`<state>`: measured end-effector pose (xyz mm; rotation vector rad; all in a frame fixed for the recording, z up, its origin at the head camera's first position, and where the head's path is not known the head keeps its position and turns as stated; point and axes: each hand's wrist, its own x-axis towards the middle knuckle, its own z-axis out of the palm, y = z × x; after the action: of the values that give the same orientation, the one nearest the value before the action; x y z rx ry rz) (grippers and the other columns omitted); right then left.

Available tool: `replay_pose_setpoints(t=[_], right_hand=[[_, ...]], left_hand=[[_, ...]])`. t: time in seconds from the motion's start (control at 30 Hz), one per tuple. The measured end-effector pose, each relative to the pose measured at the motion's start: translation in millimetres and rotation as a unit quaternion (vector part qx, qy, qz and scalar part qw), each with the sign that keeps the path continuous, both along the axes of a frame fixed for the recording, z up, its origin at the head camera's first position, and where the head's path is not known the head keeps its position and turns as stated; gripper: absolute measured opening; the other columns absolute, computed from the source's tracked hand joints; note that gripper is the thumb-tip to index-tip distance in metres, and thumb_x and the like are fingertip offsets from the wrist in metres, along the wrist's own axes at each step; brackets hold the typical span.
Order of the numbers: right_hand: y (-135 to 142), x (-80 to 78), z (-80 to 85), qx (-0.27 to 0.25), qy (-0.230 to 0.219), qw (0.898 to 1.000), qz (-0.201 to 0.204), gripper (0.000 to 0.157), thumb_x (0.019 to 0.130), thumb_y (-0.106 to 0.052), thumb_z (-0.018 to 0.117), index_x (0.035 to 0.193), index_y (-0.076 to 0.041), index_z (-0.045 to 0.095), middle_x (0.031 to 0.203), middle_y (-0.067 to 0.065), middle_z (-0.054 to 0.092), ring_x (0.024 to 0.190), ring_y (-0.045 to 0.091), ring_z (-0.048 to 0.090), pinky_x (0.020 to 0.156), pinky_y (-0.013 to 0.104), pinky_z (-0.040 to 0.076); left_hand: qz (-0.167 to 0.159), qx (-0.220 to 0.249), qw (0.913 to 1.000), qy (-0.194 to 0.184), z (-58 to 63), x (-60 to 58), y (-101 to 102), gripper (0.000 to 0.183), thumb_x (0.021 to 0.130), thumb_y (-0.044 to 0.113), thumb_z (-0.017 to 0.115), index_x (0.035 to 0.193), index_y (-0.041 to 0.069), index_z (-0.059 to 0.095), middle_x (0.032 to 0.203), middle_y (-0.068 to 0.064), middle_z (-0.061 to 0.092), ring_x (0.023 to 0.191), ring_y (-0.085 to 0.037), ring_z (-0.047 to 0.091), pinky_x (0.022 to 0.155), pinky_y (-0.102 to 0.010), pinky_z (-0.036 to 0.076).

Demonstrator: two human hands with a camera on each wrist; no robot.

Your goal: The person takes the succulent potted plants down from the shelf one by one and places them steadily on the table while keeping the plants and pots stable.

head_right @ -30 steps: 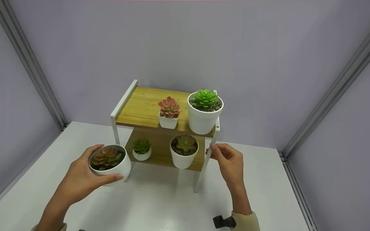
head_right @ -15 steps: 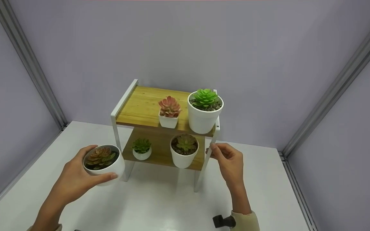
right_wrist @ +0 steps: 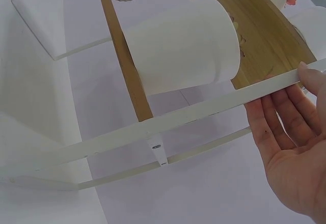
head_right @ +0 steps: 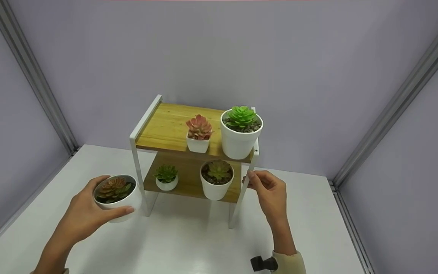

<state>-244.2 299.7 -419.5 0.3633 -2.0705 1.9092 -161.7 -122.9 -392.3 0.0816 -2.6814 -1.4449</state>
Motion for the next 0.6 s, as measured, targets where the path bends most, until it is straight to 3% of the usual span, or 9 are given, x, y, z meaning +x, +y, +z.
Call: replay_pose_setpoints(t=[0.37,0.6], right_hand=[[-4,-0.5,-0.3,-0.021,0.004,0.999,-0.023,0.028,0.096,-0.013,0.063,0.104,0.013,0.066,0.091,0.013,0.074,0.088,0.023,0.074,0.082,0.035,0.061],[-2,-0.6,-0.7,-0.007,0.009,1.000,-0.010,0.031,0.097,-0.015,0.062,0.106,0.014,0.064,0.092,0.010,0.075,0.089,0.022,0.074,0.084,0.035,0.060]], left_hand=[[0.008,-0.006,0.9998,-0.016,-7.6,-1.8,-10,0.121,0.061,0.065,0.084,0.152,0.009,0.026,0.139,-0.013,0.052,0.124,-0.028,0.056,0.099,-0.050,0.050],[0.008,-0.011,0.9996,-0.023,-13.2,-5.2,-13,0.122,0.063,0.065,0.083,0.152,0.006,0.025,0.143,-0.018,0.049,0.128,-0.032,0.053,0.101,-0.054,0.049]])
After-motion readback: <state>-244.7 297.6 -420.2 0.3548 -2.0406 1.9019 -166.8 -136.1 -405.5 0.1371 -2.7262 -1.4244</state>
